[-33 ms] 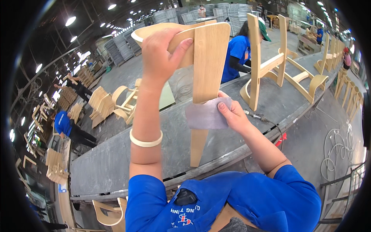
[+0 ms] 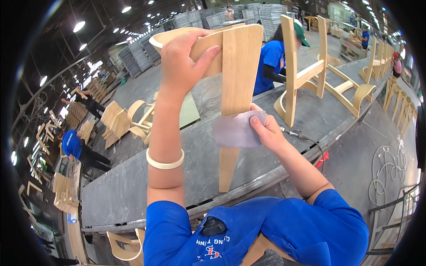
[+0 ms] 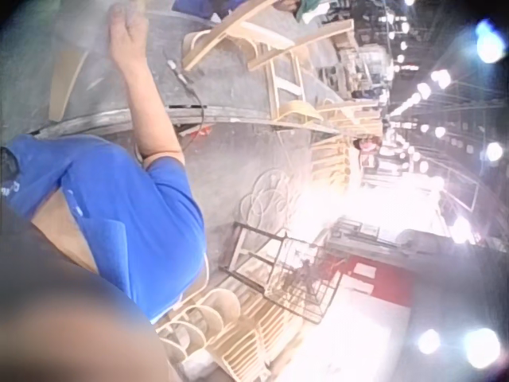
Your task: The person sands the surfaces of wooden chair frames using a sanding block. They rotate the chair to access different sides, sand the legs and backrest, then place the finished chair in a stack. The person repeats the process with another chair frame.
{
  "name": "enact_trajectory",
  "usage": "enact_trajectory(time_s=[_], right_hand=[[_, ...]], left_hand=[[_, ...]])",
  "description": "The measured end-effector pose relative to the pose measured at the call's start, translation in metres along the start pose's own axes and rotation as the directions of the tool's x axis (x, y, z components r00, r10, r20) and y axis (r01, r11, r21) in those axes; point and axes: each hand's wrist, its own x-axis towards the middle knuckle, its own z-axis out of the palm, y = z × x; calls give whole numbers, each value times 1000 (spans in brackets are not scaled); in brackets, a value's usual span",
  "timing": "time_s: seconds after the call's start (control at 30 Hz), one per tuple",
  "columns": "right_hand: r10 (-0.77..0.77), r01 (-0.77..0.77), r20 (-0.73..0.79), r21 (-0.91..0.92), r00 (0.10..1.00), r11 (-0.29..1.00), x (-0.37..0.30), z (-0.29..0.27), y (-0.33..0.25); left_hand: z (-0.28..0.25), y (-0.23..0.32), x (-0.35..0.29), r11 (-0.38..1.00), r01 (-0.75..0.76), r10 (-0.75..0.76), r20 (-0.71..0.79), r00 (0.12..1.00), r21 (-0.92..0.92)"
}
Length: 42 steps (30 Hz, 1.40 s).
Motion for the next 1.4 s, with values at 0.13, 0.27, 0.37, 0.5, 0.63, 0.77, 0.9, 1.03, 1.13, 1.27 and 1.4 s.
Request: enact_trajectory(time_s=[0.13, 0.27, 0.37, 0.5, 0.63, 0.77, 0.9, 1.03, 1.13, 1.27, 1.4], right_hand=[[76, -57, -140, 133, 987, 989, 6, -25, -3], [201, -108, -238, 353, 950, 929, 23, -72, 7], [206, -96, -237, 407, 949, 908, 37, -109, 11], [238, -8, -459, 448, 856, 894, 50, -165, -36], [-77, 248, -833, 74, 547, 966, 39, -203, -94], [-400, 41, -716, -462, 572, 886, 46, -199, -73], [-635, 0, -335, -884, 696, 467, 60, -199, -28], [-493, -64, -353, -857, 795, 511, 62, -202, -13], [-490, -2, -275, -873, 827, 487, 68, -206, -16], [-192, -76, -196, -862, 962, 502, 67, -211, -10], [78, -154, -140, -693, 987, 704, 45, -193, 28]], left_hand=[[23, 10, 18, 999, 46, -46, 103, 994, 1], [47, 20, 33, 992, -14, 0, 112, 994, 122], [57, 27, 41, 960, 3, -53, 171, 984, 281], [66, 32, 50, 918, 41, -133, 208, 969, 396], [79, 40, 56, 891, 117, -201, 150, 968, 439], [106, 59, 64, 798, 84, -203, 135, 970, 597], [131, 80, 75, 758, 168, -347, 172, 922, 631], [139, 85, 83, 760, 83, -232, 150, 961, 644], [140, 71, 88, 727, 80, -228, 130, 965, 682], [138, 39, 89, 790, 43, -111, 73, 991, 611], [130, 0, 96, 791, 118, -190, 57, 980, 601]])
